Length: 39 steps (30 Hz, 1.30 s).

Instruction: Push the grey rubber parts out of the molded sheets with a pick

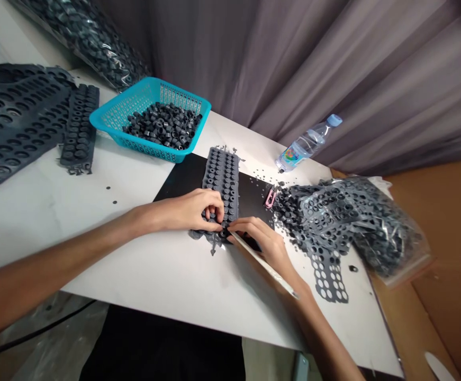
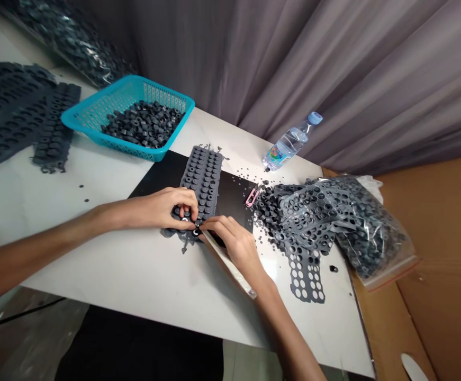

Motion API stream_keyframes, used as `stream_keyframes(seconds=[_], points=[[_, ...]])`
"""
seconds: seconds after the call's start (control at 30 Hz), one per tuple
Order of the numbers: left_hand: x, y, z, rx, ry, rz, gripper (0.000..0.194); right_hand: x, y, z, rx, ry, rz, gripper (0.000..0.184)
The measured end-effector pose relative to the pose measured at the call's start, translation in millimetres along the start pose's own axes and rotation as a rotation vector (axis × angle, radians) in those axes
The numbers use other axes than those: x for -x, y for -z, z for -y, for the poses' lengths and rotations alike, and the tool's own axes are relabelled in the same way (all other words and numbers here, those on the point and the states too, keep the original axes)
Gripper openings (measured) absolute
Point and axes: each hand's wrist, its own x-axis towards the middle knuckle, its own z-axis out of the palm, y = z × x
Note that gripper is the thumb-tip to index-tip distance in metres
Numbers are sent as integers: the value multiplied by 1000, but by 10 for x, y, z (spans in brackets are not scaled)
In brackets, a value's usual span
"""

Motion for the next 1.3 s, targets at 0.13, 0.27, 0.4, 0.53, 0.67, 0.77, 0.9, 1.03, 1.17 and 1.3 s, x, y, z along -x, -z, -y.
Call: stream_keyframes(seconds=[0.13, 0.27, 0.4, 0.53, 0.67, 0.77, 0.9, 1.03, 1.17, 1.3], points=[[0, -3, 7, 4, -6, -4, 12, 2, 6, 6, 25, 3, -5, 14], [2, -9, 16, 15, -2, -3, 12, 4, -11, 13, 53, -20, -9, 14], [2, -11, 14, 7, -3, -4, 11, 9, -50, 14, 142, -22, -14, 19], [2, -18, 17, 4, 1, -5, 11, 24, -85, 13, 376, 54, 6, 24], [5, -35, 21, 13, 20, -5, 11, 26, -146, 31, 545, 125, 34, 26], [7, -47, 13, -33, 1, -3, 10, 0, -251, 76, 557, 43, -34, 24], [5, -53, -2, -40, -18, -9, 10, -41, -376, 133, 499, -116, -121, 25], [3, -27, -33, -16, 19, -12, 13, -19, -268, 115, 339, -161, -51, 27], [2, 15, -66, -7, 46, 24, 12, 33, -32, 54, 127, -126, 34, 22], [5, 20, -57, 1, 22, 23, 10, 22, 65, 43, 12, -100, 17, 20]])
